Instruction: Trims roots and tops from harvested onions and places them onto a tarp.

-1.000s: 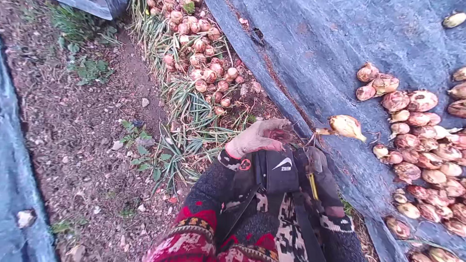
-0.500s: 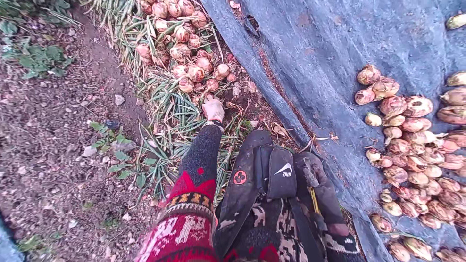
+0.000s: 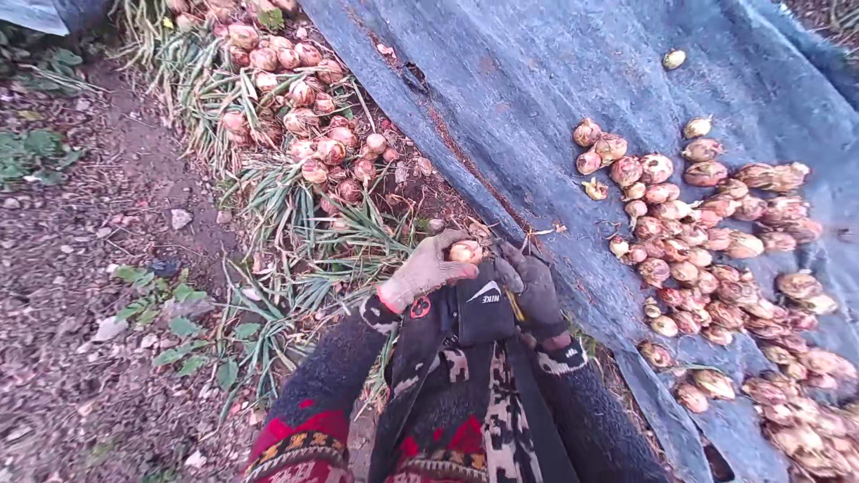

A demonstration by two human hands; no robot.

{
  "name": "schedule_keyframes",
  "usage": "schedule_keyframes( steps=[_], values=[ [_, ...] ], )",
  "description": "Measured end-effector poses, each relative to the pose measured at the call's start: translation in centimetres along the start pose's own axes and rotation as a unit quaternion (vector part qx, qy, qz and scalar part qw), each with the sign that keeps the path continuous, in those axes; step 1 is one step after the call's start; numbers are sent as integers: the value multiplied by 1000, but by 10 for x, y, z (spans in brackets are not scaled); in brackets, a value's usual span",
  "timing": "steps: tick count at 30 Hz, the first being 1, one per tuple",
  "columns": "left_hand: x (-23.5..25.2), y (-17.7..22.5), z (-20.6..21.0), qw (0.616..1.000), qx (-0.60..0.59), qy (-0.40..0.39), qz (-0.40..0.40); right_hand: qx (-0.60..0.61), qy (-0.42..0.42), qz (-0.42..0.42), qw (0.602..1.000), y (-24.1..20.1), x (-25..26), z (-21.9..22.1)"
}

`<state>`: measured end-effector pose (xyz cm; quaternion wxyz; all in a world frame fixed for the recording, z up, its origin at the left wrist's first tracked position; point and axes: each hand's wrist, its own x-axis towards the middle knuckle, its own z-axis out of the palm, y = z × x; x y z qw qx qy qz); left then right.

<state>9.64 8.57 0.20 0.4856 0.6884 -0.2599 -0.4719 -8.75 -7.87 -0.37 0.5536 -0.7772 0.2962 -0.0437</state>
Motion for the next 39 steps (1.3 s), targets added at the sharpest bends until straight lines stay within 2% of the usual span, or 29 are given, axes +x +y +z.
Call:
schedule_keyframes(
  steps=[3, 6, 9, 10, 12, 14, 15, 16, 17, 18, 19, 20, 21, 23, 24, 26, 28, 29, 30, 31, 32, 34, 36, 37, 39],
  values=[
    [-18, 29, 35, 994, 5, -100, -41, 80, 23, -15, 996, -28, -22, -7],
    [-24, 32, 49, 991, 58, -113, -35, 143, 43, 4, 989, -20, -36, -9],
    [-28, 25, 61, 981, 183, -57, 25, 99, 63, 23, 993, -20, -49, -17],
    [-30, 23, 66, 977, 211, -31, 30, 127, 70, 30, 989, -23, -54, -19],
    [-25, 11, 69, 966, 252, 64, -3, 287, 48, 7, 957, -22, -66, -19],
    [-9, -21, 51, 962, 194, 169, -88, 420, 9, -58, 906, -29, -80, -24],
    [-1, -33, 37, 965, 104, 206, -122, 424, 21, -77, 902, -33, -82, -29],
    [7, -37, 25, 966, -16, 222, -129, 374, 66, -72, 922, -32, -77, -32],
    [11, -33, 19, 963, -105, 214, -124, 256, 112, -40, 959, -26, -70, -35],
    [11, -26, 21, 965, -128, 200, -113, 91, 123, 9, 988, -13, -62, -37],
    [12, -15, 31, 973, -81, 191, -99, -49, 100, 41, 993, 3, -53, -38],
    [13, -2, 42, 980, 23, 181, -78, -140, 77, 60, 985, 17, -45, -37],
    [15, 9, 56, 973, 148, 168, -48, -170, 64, 75, 981, 27, -39, -34],
    [13, 24, 91, 930, 352, 103, 14, -63, 66, 122, 988, 32, -33, -29],
    [9, 31, 107, 911, 408, 59, 33, 65, 71, 163, 982, 30, -32, -27],
    [2, 37, 128, 898, 437, -5, 52, 304, 48, 242, 920, 45, -28, -22],
    [7, 30, 131, 916, 394, -13, 70, 538, -33, 281, 794, 68, -28, -15],
    [14, 23, 129, 929, 363, -3, 77, 609, -72, 284, 737, 74, -30, -18],
    [24, 16, 125, 938, 337, 20, 85, 654, -95, 270, 701, 76, -32, -24],
    [37, 10, 117, 940, 328, 57, 80, 683, -95, 236, 685, 73, -35, -34],
    [51, 4, 102, 931, 345, 108, 55, 694, -61, 176, 696, 63, -37, -50],
    [78, -16, 52, 899, 384, 204, -45, 657, 69, 23, 750, 40, -46, -99],
    [87, -45, -3, 873, 416, 187, -171, 529, 210, -68, 819, 30, -49, -137],
    [84, -62, -24, 867, 423, 155, -212, 462, 241, -71, 851, 35, -51, -148],
    [64, -104, -55, 863, 425, 111, -249, 411, 215, -26, 885, 47, -44, -155]
  ],
)
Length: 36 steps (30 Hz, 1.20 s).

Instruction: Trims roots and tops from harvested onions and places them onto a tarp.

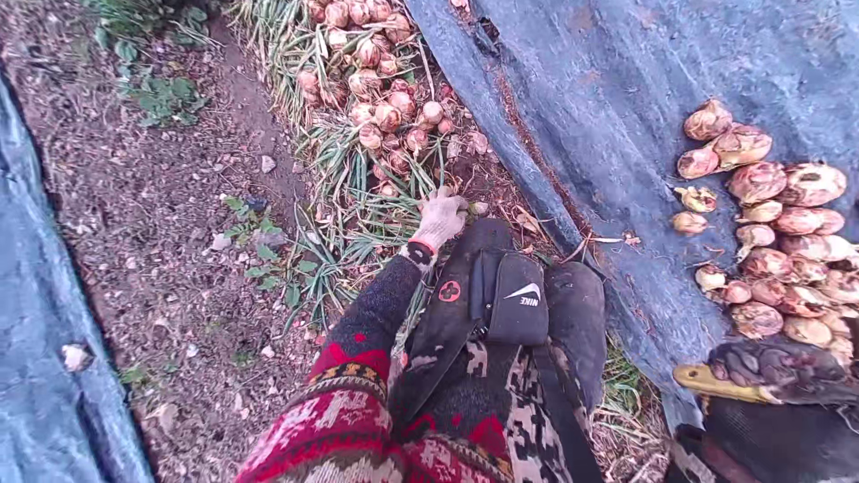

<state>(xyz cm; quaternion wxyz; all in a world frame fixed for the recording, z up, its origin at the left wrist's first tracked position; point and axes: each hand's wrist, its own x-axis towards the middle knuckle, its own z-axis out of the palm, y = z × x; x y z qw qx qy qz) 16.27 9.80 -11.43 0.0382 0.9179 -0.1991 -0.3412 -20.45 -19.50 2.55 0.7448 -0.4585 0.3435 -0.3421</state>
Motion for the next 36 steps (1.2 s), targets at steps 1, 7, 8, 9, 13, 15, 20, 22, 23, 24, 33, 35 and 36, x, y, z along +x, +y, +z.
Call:
schedule_keyframes(
  steps=[1, 7, 8, 9, 13, 15, 20, 22, 23, 24, 33, 35, 36],
  values=[
    [1, -27, 9, 999, 2, -35, -3, -7, -1, 48, 999, 8, 4, 4],
    [4, -96, 79, 990, 77, 56, -104, -114, 22, 233, 965, 68, -13, 59],
    [14, -101, 80, 986, 56, 90, -130, -127, 20, 246, 961, 74, -19, 63],
    [24, -106, 80, 983, 25, 100, -152, -138, 20, 255, 957, 77, -25, 67],
    [66, -121, 78, 985, -36, 108, -132, -266, -18, 263, 927, 88, -33, 75],
    [83, -122, 72, 988, -27, 108, -107, -339, -64, 252, 904, 92, -31, 79],
    [65, -100, 46, 977, -148, 121, -99, -414, -150, 197, 876, 112, -21, 93],
    [34, -74, 25, 945, -298, 121, -65, -490, -189, 142, 839, 127, -13, 97],
    [16, -62, 13, 927, -355, 111, -40, -521, -202, 126, 820, 134, -11, 103],
    [-2, -48, 4, 913, -395, 100, -9, -536, -212, 118, 808, 136, -10, 114],
    [-137, 62, -23, 941, -287, -102, 150, -267, -254, 264, 891, 119, -19, 173],
    [-139, 70, -16, 951, -250, -106, 150, -284, -235, 264, 891, 124, -22, 165],
    [-139, 73, -14, 959, -214, -97, 156, -305, -225, 270, 886, 124, -25, 162]
  ],
)
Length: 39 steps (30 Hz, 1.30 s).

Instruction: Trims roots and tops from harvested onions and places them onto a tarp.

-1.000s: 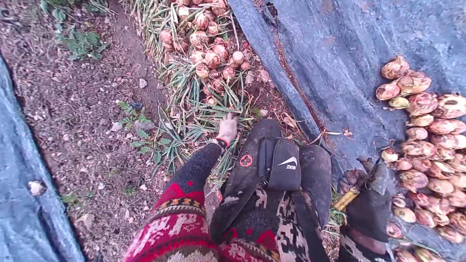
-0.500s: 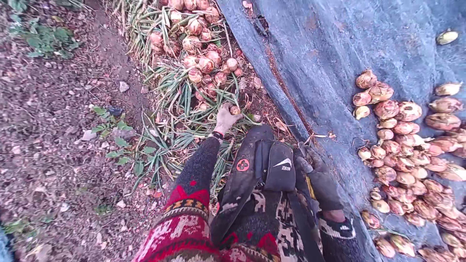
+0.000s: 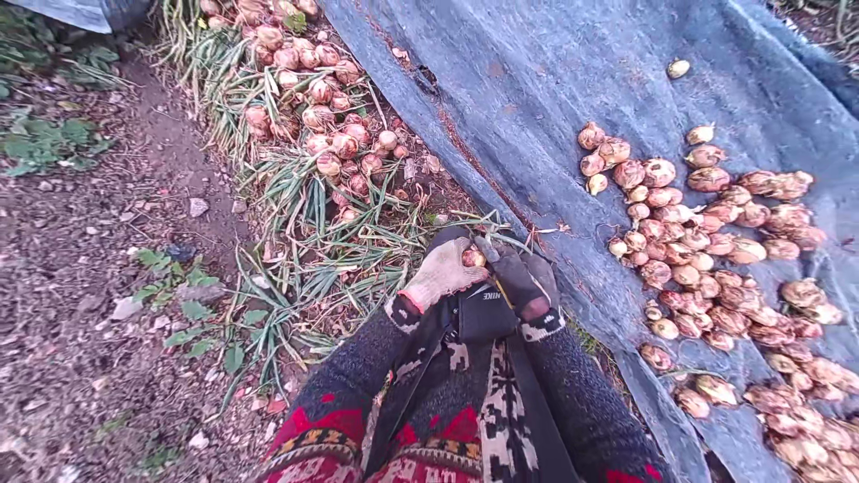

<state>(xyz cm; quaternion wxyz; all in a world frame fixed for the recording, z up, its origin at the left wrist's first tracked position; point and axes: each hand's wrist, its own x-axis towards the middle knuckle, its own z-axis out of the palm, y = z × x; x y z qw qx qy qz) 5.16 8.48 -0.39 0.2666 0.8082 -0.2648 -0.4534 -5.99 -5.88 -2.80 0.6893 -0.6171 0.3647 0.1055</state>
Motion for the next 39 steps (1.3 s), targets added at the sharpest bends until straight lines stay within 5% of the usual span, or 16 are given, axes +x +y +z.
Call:
schedule_keyframes(
  steps=[4, 7, 10, 13, 16, 18, 25, 29, 32, 35, 37, 39],
  values=[
    [11, -3, -11, 969, 230, 89, -7, -8, 35, 30, 999, -3, -16, 10],
    [18, -54, -57, 924, 280, 224, -129, -96, -3, -45, 994, -14, -35, 26],
    [-2, -102, -116, 929, 69, 316, -179, -309, -166, -160, 923, -40, -57, 59],
    [-28, -110, -142, 882, -324, 333, -75, -343, -363, -169, 850, -47, -61, 80],
    [-37, -97, -138, 776, -583, 232, 67, -105, -242, -153, 952, -42, -49, 69],
    [-34, -83, -116, 761, -621, 159, 101, -16, -75, -128, 989, -37, -29, 62],
    [-15, -26, -27, 838, -544, -2, 41, 182, 15, -73, 981, -10, 7, 49],
    [-1, -33, -27, 948, -303, 72, 72, 292, -15, 30, 956, 18, 14, 50],
    [1, -31, -33, 966, -182, 114, 144, 387, -64, 8, 920, 32, 11, 48],
    [16, -63, -45, 956, -27, 278, 86, 482, -119, -79, 864, 28, -7, 25],
    [34, -99, -63, 937, -102, 333, -5, 466, -81, -84, 877, 34, -5, -5],
    [30, -99, -84, 909, -354, 216, 40, 389, -13, -16, 921, 67, 10, -30]
  ],
)
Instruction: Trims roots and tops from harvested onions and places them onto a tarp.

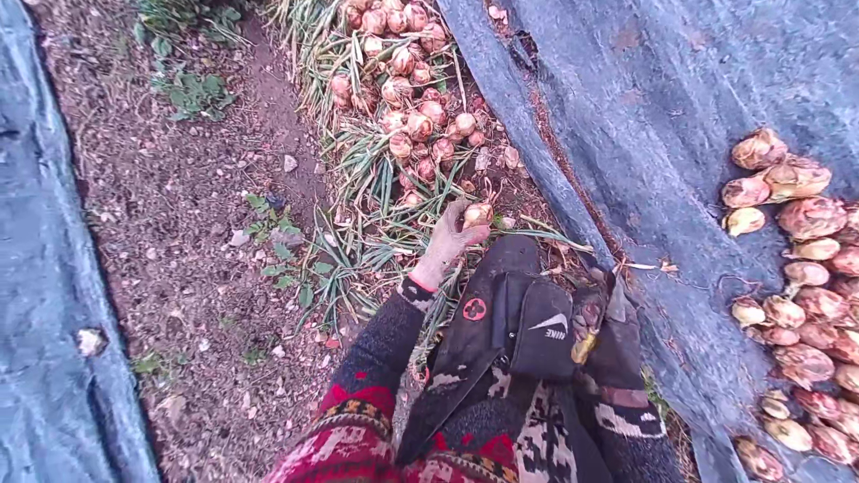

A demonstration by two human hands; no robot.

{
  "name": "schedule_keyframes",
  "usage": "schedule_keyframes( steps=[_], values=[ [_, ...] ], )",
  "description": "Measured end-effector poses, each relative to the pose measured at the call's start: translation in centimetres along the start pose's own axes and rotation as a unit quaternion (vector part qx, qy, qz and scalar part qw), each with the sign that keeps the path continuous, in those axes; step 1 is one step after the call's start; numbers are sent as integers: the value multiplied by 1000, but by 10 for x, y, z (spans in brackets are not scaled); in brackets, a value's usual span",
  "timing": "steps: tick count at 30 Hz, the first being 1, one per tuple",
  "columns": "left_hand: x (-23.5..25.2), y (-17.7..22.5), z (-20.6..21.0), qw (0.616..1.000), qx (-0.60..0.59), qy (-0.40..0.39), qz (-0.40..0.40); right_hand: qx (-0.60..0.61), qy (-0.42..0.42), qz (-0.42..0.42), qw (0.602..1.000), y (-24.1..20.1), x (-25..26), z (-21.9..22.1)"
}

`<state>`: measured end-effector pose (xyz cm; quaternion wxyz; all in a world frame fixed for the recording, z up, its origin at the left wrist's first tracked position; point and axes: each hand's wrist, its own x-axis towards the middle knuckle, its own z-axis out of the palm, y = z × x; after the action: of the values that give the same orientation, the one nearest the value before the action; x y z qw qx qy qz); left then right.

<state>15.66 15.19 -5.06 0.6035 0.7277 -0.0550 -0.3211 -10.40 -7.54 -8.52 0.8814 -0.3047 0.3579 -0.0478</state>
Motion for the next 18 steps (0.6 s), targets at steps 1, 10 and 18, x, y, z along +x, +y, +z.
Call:
schedule_keyframes(
  steps=[1, 10, 18],
  values=[
    [-7, 15, 1, 985, -129, -113, 0, -69, 56, 28, 996, 5, 8, -16],
    [83, -108, -120, 885, 346, 253, -181, -191, 143, 57, 969, 8, 14, -15],
    [120, -164, -158, 790, 509, 151, -307, -223, 174, 33, 959, -25, -14, -13]
  ],
)
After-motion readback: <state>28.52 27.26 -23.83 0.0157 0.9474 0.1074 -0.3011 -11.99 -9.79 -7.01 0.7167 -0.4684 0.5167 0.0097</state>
